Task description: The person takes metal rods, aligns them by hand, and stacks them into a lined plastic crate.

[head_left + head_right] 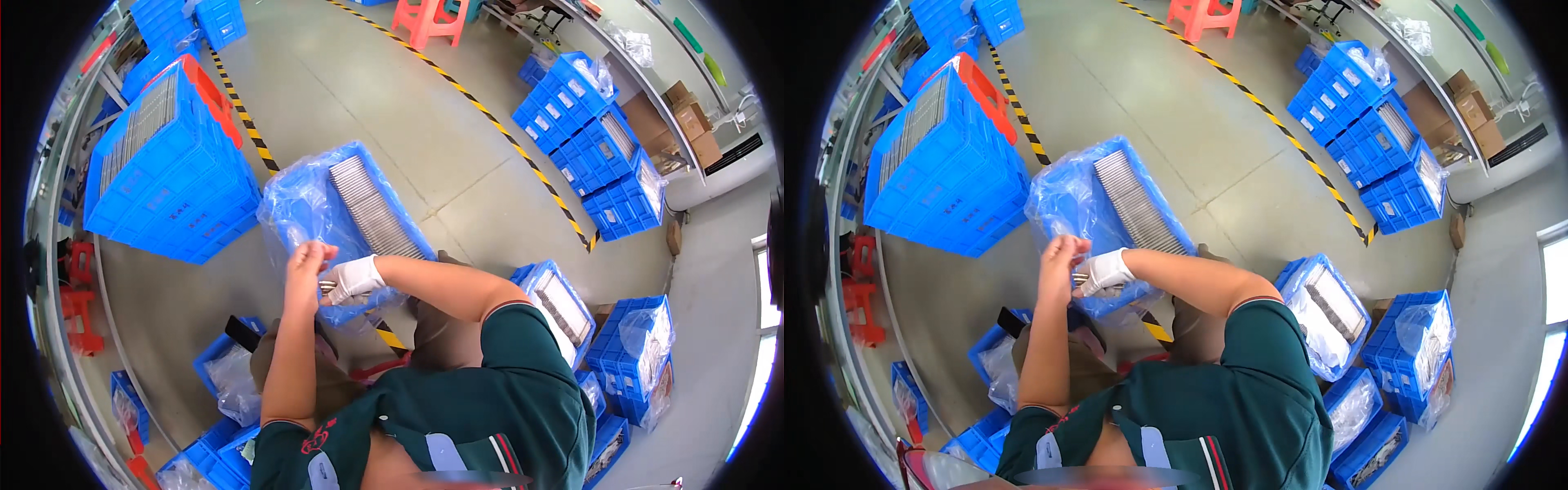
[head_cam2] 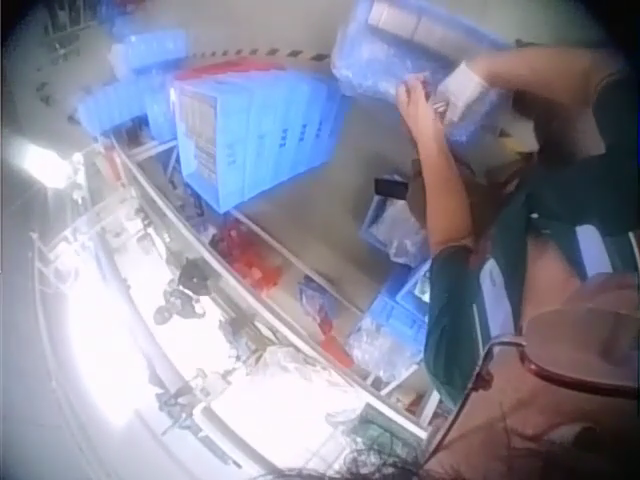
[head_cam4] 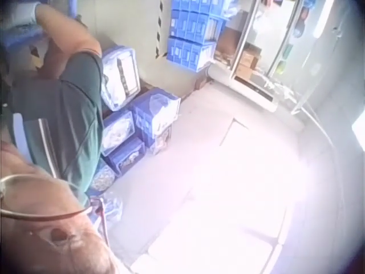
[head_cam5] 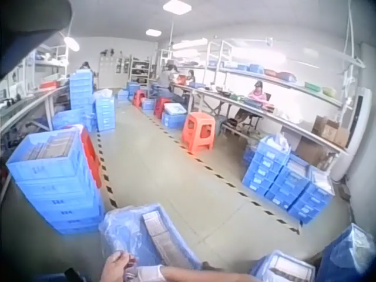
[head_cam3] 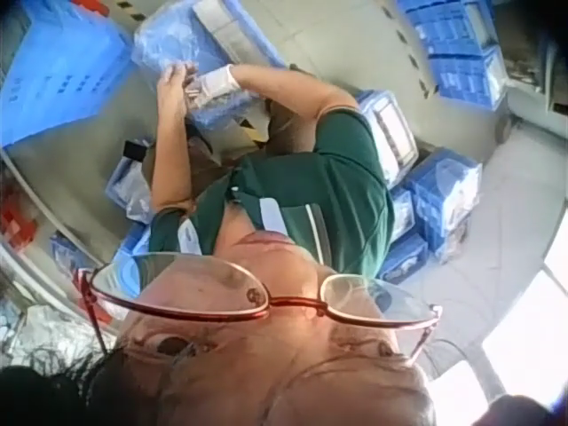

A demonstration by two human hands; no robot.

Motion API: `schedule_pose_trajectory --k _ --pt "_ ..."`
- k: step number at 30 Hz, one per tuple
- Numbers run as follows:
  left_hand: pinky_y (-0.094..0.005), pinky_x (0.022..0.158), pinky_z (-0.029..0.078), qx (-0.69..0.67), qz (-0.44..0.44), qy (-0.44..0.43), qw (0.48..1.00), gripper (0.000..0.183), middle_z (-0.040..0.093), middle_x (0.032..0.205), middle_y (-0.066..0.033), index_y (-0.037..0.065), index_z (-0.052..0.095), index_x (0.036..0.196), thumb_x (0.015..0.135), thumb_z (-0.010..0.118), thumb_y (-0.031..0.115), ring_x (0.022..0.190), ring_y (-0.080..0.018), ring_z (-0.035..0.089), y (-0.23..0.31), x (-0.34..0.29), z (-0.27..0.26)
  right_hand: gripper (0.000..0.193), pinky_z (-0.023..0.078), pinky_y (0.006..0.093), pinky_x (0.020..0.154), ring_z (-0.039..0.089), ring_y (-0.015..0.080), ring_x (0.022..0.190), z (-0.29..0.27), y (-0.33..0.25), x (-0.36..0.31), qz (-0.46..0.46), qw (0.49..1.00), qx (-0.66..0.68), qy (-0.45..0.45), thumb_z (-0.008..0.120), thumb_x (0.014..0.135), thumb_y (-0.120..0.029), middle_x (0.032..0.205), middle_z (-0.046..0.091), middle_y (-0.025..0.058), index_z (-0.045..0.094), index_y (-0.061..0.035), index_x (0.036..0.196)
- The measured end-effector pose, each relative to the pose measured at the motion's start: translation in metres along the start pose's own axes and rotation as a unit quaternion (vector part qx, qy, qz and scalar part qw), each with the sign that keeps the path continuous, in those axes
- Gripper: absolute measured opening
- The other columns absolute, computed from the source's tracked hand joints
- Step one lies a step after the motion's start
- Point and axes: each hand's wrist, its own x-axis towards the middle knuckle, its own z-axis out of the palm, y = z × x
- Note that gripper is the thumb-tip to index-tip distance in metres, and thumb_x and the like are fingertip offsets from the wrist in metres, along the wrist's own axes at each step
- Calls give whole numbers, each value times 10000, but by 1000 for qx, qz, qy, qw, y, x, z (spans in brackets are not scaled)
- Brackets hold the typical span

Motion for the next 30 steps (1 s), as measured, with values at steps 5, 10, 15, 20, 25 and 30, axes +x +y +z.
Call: schedule_pose_trajectory --k 5,10,15,20,25,30 --pt "-229 651 396 -95 26 136 986 202 613 848 -61 72 546 863 887 476 260 762 -106 545 12 3 -26 231 439 273 462 457 129 468 -37 21 25 80 985 -117 95 613 763 -294 570 479 6 560 -74 810" --pt "-228 646 404 -138 6 92 986 214 582 819 -46 86 518 841 900 459 284 716 -108 518 32 -5 -15 323 462 364 721 592 316 821 -89 5 35 24 872 -407 270 586 766 -337 857 623 150 590 -65 940" --pt "-227 628 394 -153 -3 89 984 219 585 792 -49 76 516 815 901 448 266 669 -96 490 33 -6 -22 174 462 402 695 592 321 784 -138 16 70 -45 751 -542 373 577 760 -222 781 607 160 574 -55 810" --pt "-223 643 394 -160 -16 82 984 212 580 788 -38 88 523 824 901 447 270 677 -91 488 33 -15 -23 84 469 396 673 599 279 774 -165 46 73 14 650 -614 448 551 717 -135 770 606 116 607 -95 764" --pt "-229 637 381 -171 -20 81 982 214 571 785 -36 89 518 828 906 434 270 672 -93 477 39 -19 -22 138 419 409 786 523 285 926 -173 78 73 -44 611 -580 536 604 658 -133 910 569 101 578 -89 786" --pt "-236 634 368 -181 -25 82 980 213 563 786 -36 91 510 832 908 422 269 670 -98 469 42 -19 -24 435 322 434 942 414 318 1103 -167 76 70 -111 636 -538 542 699 603 -249 1131 483 147 557 -76 977"
